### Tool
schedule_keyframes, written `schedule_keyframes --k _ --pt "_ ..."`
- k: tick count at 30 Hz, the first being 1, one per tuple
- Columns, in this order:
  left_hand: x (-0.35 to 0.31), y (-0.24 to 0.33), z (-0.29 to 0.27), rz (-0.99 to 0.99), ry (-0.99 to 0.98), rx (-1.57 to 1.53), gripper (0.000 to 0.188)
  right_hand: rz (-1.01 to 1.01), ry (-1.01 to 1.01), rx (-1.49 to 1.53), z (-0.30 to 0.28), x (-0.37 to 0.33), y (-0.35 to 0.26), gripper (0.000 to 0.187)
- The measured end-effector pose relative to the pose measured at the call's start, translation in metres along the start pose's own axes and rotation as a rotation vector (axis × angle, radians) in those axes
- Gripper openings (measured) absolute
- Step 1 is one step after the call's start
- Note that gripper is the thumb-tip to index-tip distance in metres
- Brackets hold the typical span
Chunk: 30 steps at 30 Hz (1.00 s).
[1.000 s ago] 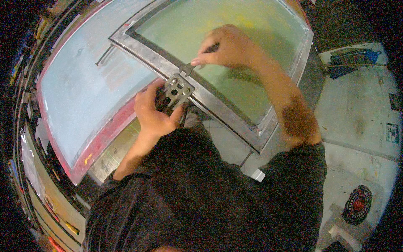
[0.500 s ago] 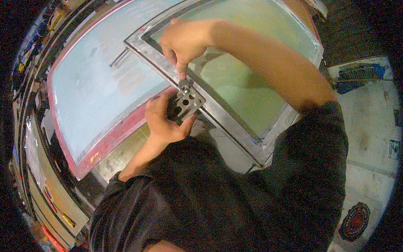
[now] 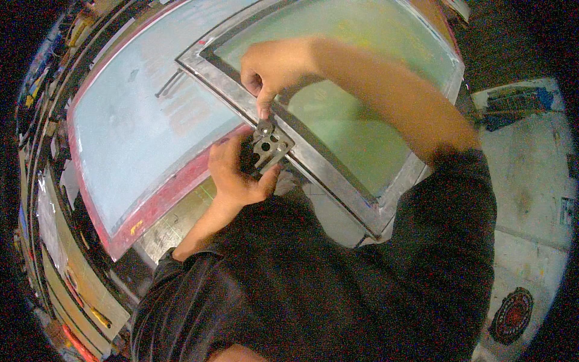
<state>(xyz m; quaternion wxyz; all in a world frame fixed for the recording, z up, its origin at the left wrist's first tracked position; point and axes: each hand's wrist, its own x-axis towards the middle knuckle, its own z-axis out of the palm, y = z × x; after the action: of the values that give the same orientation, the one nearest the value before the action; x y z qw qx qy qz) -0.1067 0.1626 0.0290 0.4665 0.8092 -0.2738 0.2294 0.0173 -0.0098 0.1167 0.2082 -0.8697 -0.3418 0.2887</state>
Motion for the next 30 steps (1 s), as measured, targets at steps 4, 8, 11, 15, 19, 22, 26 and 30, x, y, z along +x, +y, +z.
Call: schedule_keyframes --k 4,8,11,15,19,22,26,30 --pt "0.001 0.0 0.0 0.003 -0.015 0.0 0.05 -0.065 0.093 -0.065 0.003 -0.009 0.003 0.036" --pt "-0.001 -0.001 0.0 0.004 -0.007 0.029 0.05 0.009 0.166 -0.047 0.011 -0.022 0.007 0.037" --pt "-0.001 -0.001 0.001 0.005 0.011 0.019 0.051 0.028 0.31 -0.06 0.024 -0.042 0.005 0.041" --pt "-0.002 -0.002 0.004 0.007 0.008 0.0 0.05 0.055 0.602 -0.055 0.058 -0.065 0.009 0.043" --pt "0.0 0.0 0.002 0.005 0.013 0.001 0.05 0.199 0.821 -0.018 0.085 -0.075 -0.006 0.043" --pt "-0.001 -0.001 0.002 0.004 0.011 -0.002 0.049 0.179 1.032 -0.114 0.105 -0.076 -0.019 0.032" --pt "-0.001 -0.001 0.004 0.03 0.053 0.014 0.05 0.405 1.112 -0.12 0.124 -0.078 -0.044 0.032" --pt "-0.003 -0.001 0.004 0.011 0.037 0.021 0.05 0.544 1.117 -0.095 0.131 -0.077 -0.057 0.039"
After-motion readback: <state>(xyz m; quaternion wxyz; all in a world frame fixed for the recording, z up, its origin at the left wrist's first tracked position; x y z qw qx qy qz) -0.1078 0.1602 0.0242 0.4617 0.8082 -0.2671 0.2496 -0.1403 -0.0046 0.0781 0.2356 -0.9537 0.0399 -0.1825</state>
